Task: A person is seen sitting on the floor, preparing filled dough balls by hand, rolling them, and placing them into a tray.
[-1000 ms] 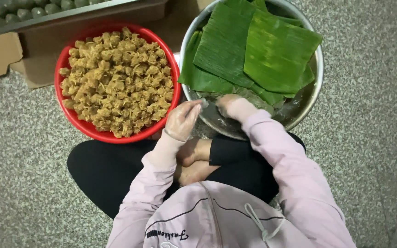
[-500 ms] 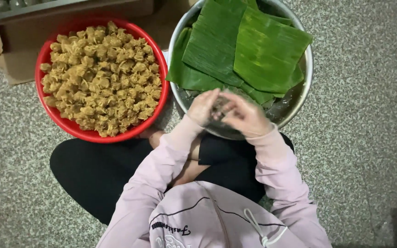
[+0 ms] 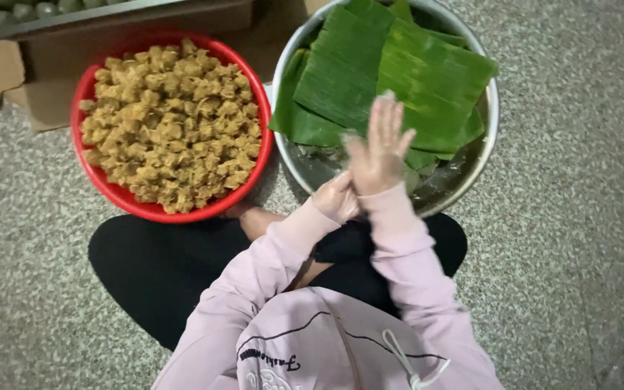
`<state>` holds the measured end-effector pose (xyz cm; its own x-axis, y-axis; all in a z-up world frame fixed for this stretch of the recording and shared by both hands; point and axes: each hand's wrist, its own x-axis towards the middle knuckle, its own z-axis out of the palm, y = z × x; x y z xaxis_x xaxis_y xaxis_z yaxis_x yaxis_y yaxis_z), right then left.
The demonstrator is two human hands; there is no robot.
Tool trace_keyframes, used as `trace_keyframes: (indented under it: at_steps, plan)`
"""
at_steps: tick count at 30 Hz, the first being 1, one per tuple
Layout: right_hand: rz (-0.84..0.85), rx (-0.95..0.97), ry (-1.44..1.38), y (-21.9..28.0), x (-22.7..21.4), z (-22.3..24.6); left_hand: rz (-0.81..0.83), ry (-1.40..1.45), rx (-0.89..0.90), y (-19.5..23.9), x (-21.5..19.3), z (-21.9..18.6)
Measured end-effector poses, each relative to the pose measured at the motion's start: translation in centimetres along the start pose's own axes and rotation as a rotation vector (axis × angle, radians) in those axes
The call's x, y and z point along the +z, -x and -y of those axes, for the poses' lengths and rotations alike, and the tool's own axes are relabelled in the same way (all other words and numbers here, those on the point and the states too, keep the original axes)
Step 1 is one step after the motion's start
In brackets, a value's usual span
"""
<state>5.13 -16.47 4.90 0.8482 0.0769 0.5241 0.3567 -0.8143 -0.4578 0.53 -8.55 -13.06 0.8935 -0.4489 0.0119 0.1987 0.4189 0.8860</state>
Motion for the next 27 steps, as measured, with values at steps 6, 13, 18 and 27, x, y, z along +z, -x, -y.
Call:
trace_keyframes:
  at_steps: [6, 13, 18, 27]
  plan:
    - [0.494, -0.062, 0.065, 3.7, -2.0, 4.3, 0.050, 1.087, -0.086, -3.5, 3.4, -11.0]
    - [0.374, 0.124, -0.264, -1.8, -3.5, 8.1, -0.007, 1.051, -0.093, -1.2, -0.4, -11.4]
    - [0.357, 0.063, -0.308, 3.3, -1.6, 5.9, 0.026, 1.584, 0.114, 0.5, 2.9, -7.8]
    - [0.494, 0.169, -0.597, 9.5, 1.1, 1.2, -0.239, 0.039, 0.024, 8.6, -0.1, -14.3]
